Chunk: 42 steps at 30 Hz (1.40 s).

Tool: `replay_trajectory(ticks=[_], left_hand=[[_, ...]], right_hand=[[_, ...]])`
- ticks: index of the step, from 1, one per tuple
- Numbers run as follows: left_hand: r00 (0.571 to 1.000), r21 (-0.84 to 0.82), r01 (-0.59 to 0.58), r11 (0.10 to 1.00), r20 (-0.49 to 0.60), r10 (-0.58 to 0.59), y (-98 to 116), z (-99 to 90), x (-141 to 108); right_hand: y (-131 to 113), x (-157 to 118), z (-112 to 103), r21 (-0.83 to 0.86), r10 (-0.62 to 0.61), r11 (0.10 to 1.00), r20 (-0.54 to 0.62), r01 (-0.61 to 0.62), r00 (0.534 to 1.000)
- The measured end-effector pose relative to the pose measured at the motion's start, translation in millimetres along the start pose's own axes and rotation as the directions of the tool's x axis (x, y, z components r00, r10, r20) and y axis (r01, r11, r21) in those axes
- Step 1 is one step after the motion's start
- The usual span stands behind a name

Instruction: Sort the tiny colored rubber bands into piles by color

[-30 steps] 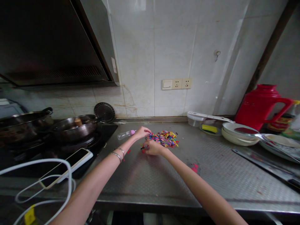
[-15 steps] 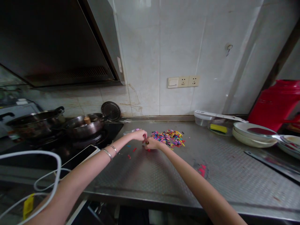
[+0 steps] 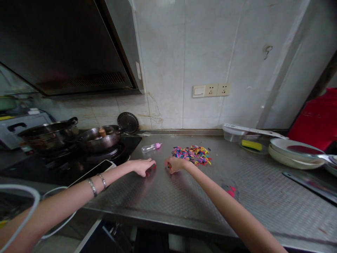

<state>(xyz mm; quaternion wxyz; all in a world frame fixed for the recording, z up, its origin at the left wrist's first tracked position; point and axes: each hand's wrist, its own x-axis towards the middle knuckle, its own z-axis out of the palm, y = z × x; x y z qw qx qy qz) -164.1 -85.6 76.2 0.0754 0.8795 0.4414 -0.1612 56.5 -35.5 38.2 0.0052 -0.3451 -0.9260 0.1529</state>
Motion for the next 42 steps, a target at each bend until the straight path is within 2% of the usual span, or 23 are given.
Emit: replay_trajectory(ticks=[5,9,13,18,21,24,25,27,28,29,31,33,36,37,39,40,42], left_hand=[[0.998,0.09,-0.001,0.996,-0.069,0.008,3.4,7.0,6.6],[0.993,0.085,-0.063,0.994,-0.095,0.071,4.3,5.3,13.8],[0.987,0.091,-0.114,0.989,-0.102,0.123,4.0,6.4,20.2],[0.973,0.051,-0.174,0.983,-0.142,0.18,-3.8,8.6,29.1],[0.967,-0.061,-0.167,0.984,-0.202,0.152,-3.7,2.5,39.9],[0.932,-0.264,-0.17,0.949,-0.355,0.068,8.9,-10.0,56.6],[0.908,-0.36,-0.173,0.917,-0.418,0.007,15.5,-15.3,62.8],[0.869,-0.584,-0.202,0.786,-0.477,-0.131,29.3,-26.6,74.4],[0.848,-0.662,-0.237,0.711,-0.498,-0.181,35.1,-32.2,79.2],[0.832,-0.706,-0.268,0.655,-0.513,-0.213,39.4,-37.6,83.0],[0.824,-0.729,-0.285,0.622,-0.518,-0.229,41.7,-46.8,86.7],[0.839,-0.692,-0.249,0.677,-0.504,-0.206,35.5,-53.1,84.3],[0.878,-0.511,-0.119,0.852,-0.455,-0.15,15.4,-55.7,70.2],[0.902,-0.42,-0.1,0.902,-0.421,-0.095,7.6,-54.6,63.5],[0.963,-0.309,-0.069,0.949,-0.271,-0.018,-6.8,-49.0,49.3],[0.985,-0.3,-0.049,0.953,-0.173,-0.003,-12.7,-44.5,42.3],[1.0,-0.32,-0.003,0.947,-0.014,-0.001,-20.7,-32.7,30.2]], right_hand=[[-2.0,-2.6,2.0,-0.004,-0.033,0.999,-0.019,0.033,0.999],[-4.6,-6.9,2.8,0.003,-0.023,1.0,-0.062,0.023,0.998],[-3.0,-7.9,12.2,0.03,-0.032,0.999,-0.156,0.037,0.987],[10.1,-9.1,23.4,0.117,-0.101,0.984,-0.262,0.136,0.96],[25.9,-18.1,11.9,0.128,-0.077,0.982,-0.406,0.14,0.911],[49.8,-33.8,-14.3,0.145,0.039,0.988,-0.568,0.053,0.822],[58.9,-39.9,-24.1,0.148,0.091,0.989,-0.62,0.002,0.779],[76.7,-51.9,-41.8,0.148,0.17,0.985,-0.685,-0.093,0.709],[84.4,-57.5,-48.6,0.135,0.181,0.983,-0.692,-0.121,0.699],[90.8,-62.5,-53.5,0.115,0.185,0.983,-0.687,-0.146,0.703],[97.8,-69.7,-57.7,0.07,0.189,0.979,-0.662,-0.191,0.725],[95.9,-72.0,-55.2,0.042,0.196,0.975,-0.621,-0.218,0.759],[78.1,-64.1,-43.1,0.043,0.19,0.98,-0.52,-0.196,0.833],[69.5,-58.6,-37.8,0.047,0.179,0.983,-0.47,-0.178,0.864],[50.9,-44.9,-26.4,0.06,0.16,0.987,-0.362,-0.149,0.918],[41.7,-37.5,-20.6,0.047,0.14,0.99,-0.333,-0.132,0.932],[24.7,-23.3,-9.5,0.034,0.125,0.992,-0.277,-0.121,0.953]])
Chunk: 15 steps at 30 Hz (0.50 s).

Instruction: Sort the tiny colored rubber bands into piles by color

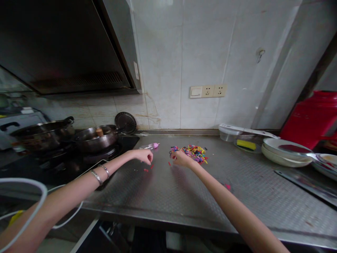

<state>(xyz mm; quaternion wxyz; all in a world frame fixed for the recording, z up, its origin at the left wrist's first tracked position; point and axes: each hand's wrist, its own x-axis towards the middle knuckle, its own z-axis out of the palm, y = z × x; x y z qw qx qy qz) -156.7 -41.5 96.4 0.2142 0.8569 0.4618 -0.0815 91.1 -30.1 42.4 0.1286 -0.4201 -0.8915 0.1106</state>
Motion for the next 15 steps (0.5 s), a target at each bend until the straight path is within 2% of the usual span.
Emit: replay_trajectory(ticks=[1,3,8,11,15], left_hand=[[0.999,-0.004,0.008,1.0,0.045,-0.008,-4.1,6.0,-5.0],[0.998,-0.001,-0.011,1.0,0.067,0.011,-9.2,19.8,-12.4],[0.995,0.06,-0.037,0.998,-0.092,0.042,-12.5,48.1,-18.9],[0.991,0.044,-0.045,0.998,-0.124,0.05,-15.9,51.3,-18.2],[0.971,0.014,0.01,1.0,-0.241,-0.007,-28.8,43.4,-15.3]], right_hand=[[-7.8,3.6,6.6,-0.012,0.011,1.0,0.007,-0.011,1.0],[-19.9,9.4,17.8,-0.045,0.044,0.998,-0.001,-0.044,0.999],[-29.6,19.2,32.7,-0.058,0.076,0.995,0.0,-0.076,0.997],[-29.9,25.4,34.6,-0.046,0.07,0.996,0.01,-0.07,0.997],[-38.6,35.2,35.7,0.069,-0.048,0.996,-0.042,0.051,0.998]])
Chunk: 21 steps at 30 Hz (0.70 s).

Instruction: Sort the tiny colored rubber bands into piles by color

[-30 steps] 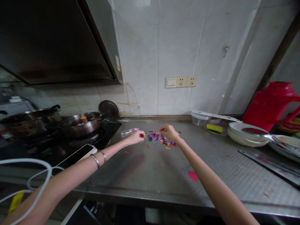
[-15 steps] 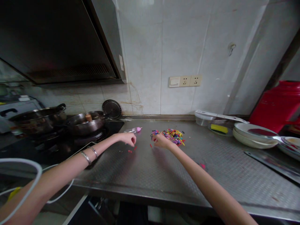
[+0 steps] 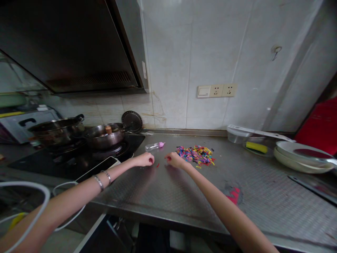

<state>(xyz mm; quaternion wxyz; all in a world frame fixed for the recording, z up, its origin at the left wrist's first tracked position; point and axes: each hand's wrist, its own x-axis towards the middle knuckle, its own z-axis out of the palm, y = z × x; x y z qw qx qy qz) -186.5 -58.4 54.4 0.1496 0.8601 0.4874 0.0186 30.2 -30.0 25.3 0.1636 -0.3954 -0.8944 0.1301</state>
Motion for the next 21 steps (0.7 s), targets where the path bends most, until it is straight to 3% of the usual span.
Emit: replay_trajectory(ticks=[3,9,13,17,21], left_hand=[[0.997,0.053,0.053,0.997,-0.066,-0.049,-11.7,-4.2,4.1],[0.999,0.182,0.043,0.982,-0.004,-0.043,-17.0,0.3,10.5],[0.995,0.205,0.099,0.974,0.009,-0.103,-14.1,0.3,17.2],[0.967,0.178,0.192,0.965,0.132,-0.217,-12.8,-3.9,27.0],[0.937,0.153,0.247,0.957,0.213,-0.276,-10.6,-7.7,34.4]], right_hand=[[-10.4,7.4,5.7,0.091,-0.065,0.994,-0.006,0.066,0.998],[-19.1,17.5,19.9,0.111,-0.191,0.978,0.151,0.175,0.97],[-22.3,25.3,19.3,0.056,-0.15,0.988,0.232,0.141,0.961],[-31.9,33.2,14.9,-0.094,-0.074,0.989,0.339,0.112,0.938],[-43.3,33.6,14.0,-0.165,-0.041,0.981,0.337,0.102,0.941]])
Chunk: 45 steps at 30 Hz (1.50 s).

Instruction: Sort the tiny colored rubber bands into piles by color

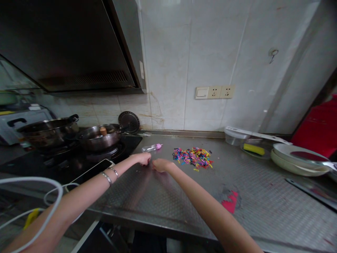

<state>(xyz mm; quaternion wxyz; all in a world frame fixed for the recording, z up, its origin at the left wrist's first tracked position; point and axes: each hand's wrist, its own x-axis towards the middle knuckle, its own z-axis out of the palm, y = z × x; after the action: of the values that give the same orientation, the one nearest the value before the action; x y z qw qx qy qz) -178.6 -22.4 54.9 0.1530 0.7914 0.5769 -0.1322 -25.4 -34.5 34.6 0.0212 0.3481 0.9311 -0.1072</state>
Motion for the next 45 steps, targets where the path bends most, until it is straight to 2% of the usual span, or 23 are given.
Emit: replay_trajectory(ticks=[4,7,9,11,14,16,21,24,26,28,32,35,38,41,43,45], left_hand=[[0.999,-0.059,0.007,0.998,0.053,-0.004,0.5,-4.2,1.6],[0.999,-0.155,0.006,0.988,0.044,0.001,0.5,-7.8,5.0],[1.0,-0.216,-0.026,0.976,0.001,0.027,3.0,-10.6,10.7],[0.992,-0.264,-0.092,0.96,-0.105,0.066,9.3,-13.4,19.9],[0.946,-0.313,-0.219,0.924,-0.299,0.123,28.5,-16.8,38.9],[0.921,-0.336,-0.268,0.903,-0.365,0.138,47.8,-18.4,52.6],[0.849,-0.344,-0.441,0.829,-0.46,0.26,106.5,-23.1,80.5],[0.825,-0.349,-0.512,0.785,-0.456,0.335,135.3,-26.2,89.9],[0.814,-0.358,-0.53,0.769,-0.47,0.341,148.8,-27.4,93.7],[0.818,-0.369,-0.52,0.77,-0.473,0.326,158.5,-27.2,96.8],[0.811,-0.364,-0.514,0.777,-0.503,0.3,170.7,-20.3,106.1],[0.789,-0.346,-0.526,0.777,-0.538,0.295,173.4,-10.2,114.5],[0.749,-0.294,-0.505,0.811,-0.617,0.243,169.9,-0.7,119.6],[0.745,-0.239,-0.466,0.852,-0.625,0.232,163.2,5.4,120.9],[0.763,-0.208,-0.455,0.866,-0.593,0.258,160.0,7.8,121.2],[0.773,-0.206,-0.443,0.873,-0.581,0.255,159.3,9.2,121.6]], right_hand=[[-1.8,-5.5,2.9,-0.016,-0.009,1.0,-0.036,0.008,0.999],[12.2,-12.9,4.0,0.046,-0.035,0.998,-0.119,0.041,0.992],[29.8,-20.6,1.8,0.14,-0.026,0.989,-0.206,0.055,0.978],[52.2,-32.1,-2.8,0.232,0.026,0.972,-0.302,0.047,0.953],[88.3,-57.6,-10.3,0.314,0.168,0.949,-0.417,-0.031,0.893],[110.4,-77.8,-13.4,0.354,0.26,0.93,-0.456,-0.095,0.851],[150.7,-115.8,-8.2,0.463,0.444,0.868,-0.563,-0.178,0.697],[164.1,-122.0,0.8,0.501,0.508,0.843,-0.623,-0.194,0.595],[169.1,-121.8,6.8,0.503,0.509,0.845,-0.652,-0.182,0.562],[171.3,-121.1,11.7,0.478,0.495,0.858,-0.669,-0.189,0.555],[170.9,-126.3,16.7,0.374,0.45,0.892,-0.672,-0.254,0.588],[170.0,-134.8,17.7,0.281,0.47,0.877,-0.669,-0.389,0.576],[170.5,-139.5,20.0,0.211,0.532,0.816,-0.64,-0.538,0.555],[170.2,-137.9,23.0,0.176,0.547,0.807,-0.584,-0.564,0.6],[168.1,-135.5,23.1,0.17,0.495,0.851,-0.574,-0.497,0.652],[164.5,-134.1,20.7,0.173,0.395,0.914,-0.584,-0.367,0.709]])
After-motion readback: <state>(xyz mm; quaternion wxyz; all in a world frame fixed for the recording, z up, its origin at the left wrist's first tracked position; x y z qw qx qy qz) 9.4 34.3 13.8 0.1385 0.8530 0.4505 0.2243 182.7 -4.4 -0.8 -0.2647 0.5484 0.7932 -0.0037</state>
